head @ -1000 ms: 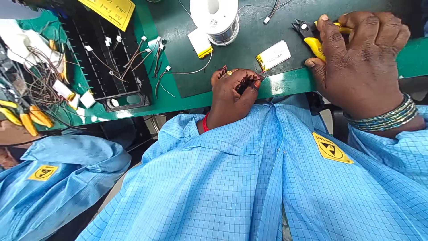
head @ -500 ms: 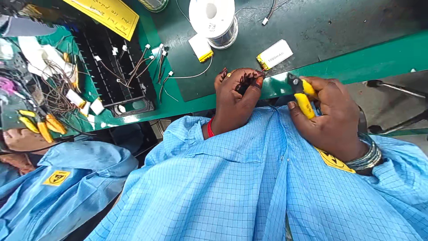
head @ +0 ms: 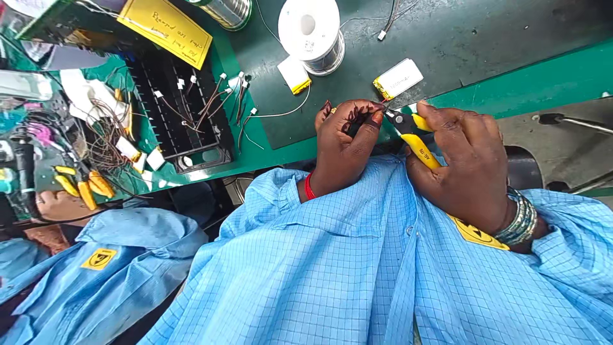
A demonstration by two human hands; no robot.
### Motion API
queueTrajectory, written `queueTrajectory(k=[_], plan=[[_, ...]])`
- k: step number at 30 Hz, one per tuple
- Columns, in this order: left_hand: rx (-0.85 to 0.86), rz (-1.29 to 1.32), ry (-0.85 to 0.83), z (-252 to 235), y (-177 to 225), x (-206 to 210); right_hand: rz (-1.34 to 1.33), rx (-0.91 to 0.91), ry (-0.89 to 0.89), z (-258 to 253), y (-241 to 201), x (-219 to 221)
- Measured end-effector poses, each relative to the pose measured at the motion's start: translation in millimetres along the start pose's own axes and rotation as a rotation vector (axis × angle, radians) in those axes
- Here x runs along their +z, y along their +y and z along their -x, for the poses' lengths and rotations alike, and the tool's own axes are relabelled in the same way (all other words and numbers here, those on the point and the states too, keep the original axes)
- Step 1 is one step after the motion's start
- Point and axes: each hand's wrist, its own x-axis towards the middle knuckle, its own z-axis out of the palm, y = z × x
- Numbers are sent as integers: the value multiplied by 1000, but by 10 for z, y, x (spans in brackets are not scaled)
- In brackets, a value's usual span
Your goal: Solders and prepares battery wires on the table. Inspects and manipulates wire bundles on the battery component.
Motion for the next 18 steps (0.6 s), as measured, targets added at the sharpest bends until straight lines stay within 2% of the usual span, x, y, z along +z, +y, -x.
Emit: queueTrajectory(k=[18], plan=[[48,-2,11,12,-91,6,121,-79,-6,-35,-21,-17]])
